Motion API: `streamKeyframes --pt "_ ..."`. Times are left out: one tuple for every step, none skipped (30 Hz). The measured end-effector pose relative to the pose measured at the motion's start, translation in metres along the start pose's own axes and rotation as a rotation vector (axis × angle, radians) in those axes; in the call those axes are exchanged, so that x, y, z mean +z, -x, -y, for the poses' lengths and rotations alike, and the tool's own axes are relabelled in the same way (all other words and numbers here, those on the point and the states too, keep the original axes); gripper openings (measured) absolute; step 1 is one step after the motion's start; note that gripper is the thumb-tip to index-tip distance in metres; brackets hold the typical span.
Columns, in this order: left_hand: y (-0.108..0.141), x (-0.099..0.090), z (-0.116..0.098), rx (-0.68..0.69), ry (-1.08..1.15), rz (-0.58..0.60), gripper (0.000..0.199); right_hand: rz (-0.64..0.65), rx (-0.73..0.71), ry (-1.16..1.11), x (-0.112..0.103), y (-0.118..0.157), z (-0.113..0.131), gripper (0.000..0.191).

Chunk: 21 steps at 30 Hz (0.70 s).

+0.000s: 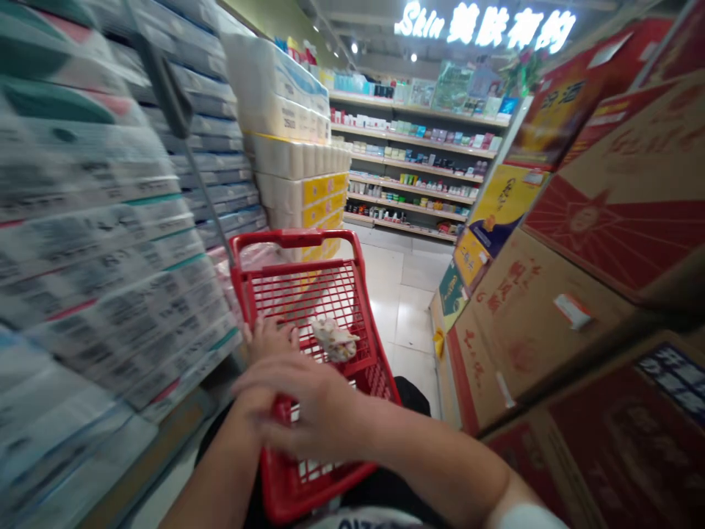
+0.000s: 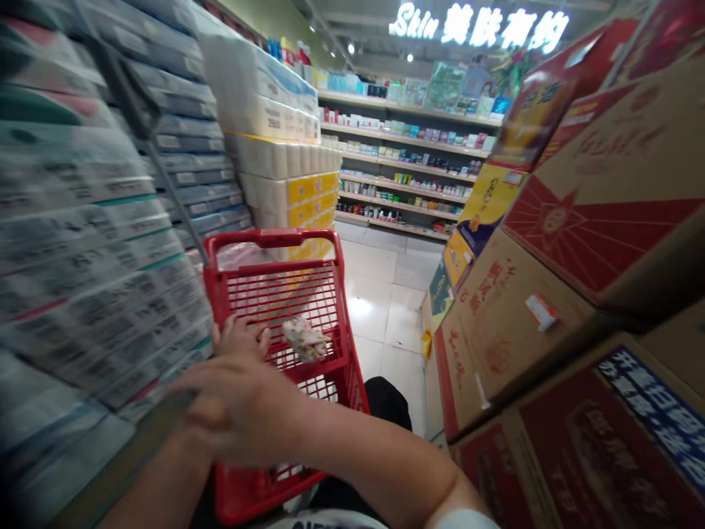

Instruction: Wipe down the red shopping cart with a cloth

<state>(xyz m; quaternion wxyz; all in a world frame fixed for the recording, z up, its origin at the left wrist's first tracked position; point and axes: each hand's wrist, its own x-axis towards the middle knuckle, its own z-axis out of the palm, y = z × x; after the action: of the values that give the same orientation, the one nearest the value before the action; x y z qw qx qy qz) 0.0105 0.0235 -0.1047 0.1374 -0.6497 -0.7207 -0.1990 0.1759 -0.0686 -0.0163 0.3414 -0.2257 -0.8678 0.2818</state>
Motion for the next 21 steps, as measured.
streamKeyframes --pt "0.001 -0.003 -0.001 0.020 0.015 0.019 0.036 -0.012 0.047 0.151 0.005 -0.001 -0.014 0.040" --pt "0.003 -0.004 -0.002 -0.003 0.027 0.003 0.034 -0.051 0.143 0.302 0.010 0.001 -0.032 0.047" --pt "0.004 -0.005 -0.002 -0.017 0.044 -0.017 0.032 -0.050 0.231 0.419 0.016 0.003 -0.051 0.052" --pt "0.005 -0.005 -0.002 -0.019 0.056 -0.034 0.031 -0.028 0.278 0.497 0.021 0.007 -0.070 0.055" --pt "0.006 -0.005 -0.002 -0.021 0.061 -0.048 0.030 -0.002 0.266 0.542 0.025 0.011 -0.089 0.057" --pt "0.006 -0.005 -0.002 -0.022 0.065 -0.059 0.029 0.003 0.218 0.567 0.028 0.015 -0.105 0.059" --pt "0.005 -0.005 -0.001 -0.023 0.071 -0.067 0.029 -0.015 0.171 0.577 0.029 0.016 -0.119 0.063" --pt "0.003 -0.006 0.001 -0.020 0.079 -0.065 0.030 -0.043 0.146 0.574 0.027 0.016 -0.130 0.066" --pt "0.000 -0.007 0.003 -0.011 0.090 -0.055 0.030 -0.076 0.129 0.556 0.024 0.012 -0.139 0.066" --pt "-0.003 -0.009 0.006 0.005 0.100 -0.035 0.031 -0.108 0.116 0.526 0.019 0.006 -0.146 0.065" --pt "-0.008 -0.011 0.009 0.029 0.107 -0.008 0.033 -0.145 0.109 0.491 0.012 -0.003 -0.153 0.063" --pt "-0.012 -0.013 0.012 0.059 0.109 0.020 0.035 -0.191 0.109 0.457 0.006 -0.014 -0.159 0.061" --pt "-0.016 -0.015 0.016 0.088 0.107 0.045 0.039 -0.258 0.116 0.433 0.000 -0.027 -0.165 0.060" --pt "-0.019 -0.017 0.019 0.111 0.103 0.061 0.042 -0.343 0.141 0.425 -0.005 -0.039 -0.171 0.059" --pt "-0.021 -0.017 0.022 0.127 0.099 0.063 0.044 -0.426 0.183 0.432 -0.008 -0.050 -0.176 0.058" --pt "-0.022 -0.017 0.025 0.139 0.098 0.053 0.044 -0.488 0.230 0.451 -0.009 -0.060 -0.182 0.057" --pt "-0.021 -0.016 0.026 0.146 0.099 0.034 0.043 -0.515 0.274 0.478 -0.008 -0.067 -0.187 0.056" --pt "-0.020 -0.015 0.028 0.148 0.100 0.010 0.041 -0.512 0.301 0.506 -0.006 -0.071 -0.193 0.054" --pt "-0.018 -0.014 0.029 0.149 0.101 -0.011 0.039 -0.493 0.307 0.529 -0.003 -0.073 -0.197 0.052" --pt "-0.015 -0.012 0.029 0.146 0.101 -0.025 0.037 -0.473 0.292 0.542 0.000 -0.073 -0.202 0.050" --pt "-0.014 -0.011 0.029 0.140 0.101 -0.032 0.036 -0.470 0.268 0.544 0.002 -0.072 -0.205 0.049"
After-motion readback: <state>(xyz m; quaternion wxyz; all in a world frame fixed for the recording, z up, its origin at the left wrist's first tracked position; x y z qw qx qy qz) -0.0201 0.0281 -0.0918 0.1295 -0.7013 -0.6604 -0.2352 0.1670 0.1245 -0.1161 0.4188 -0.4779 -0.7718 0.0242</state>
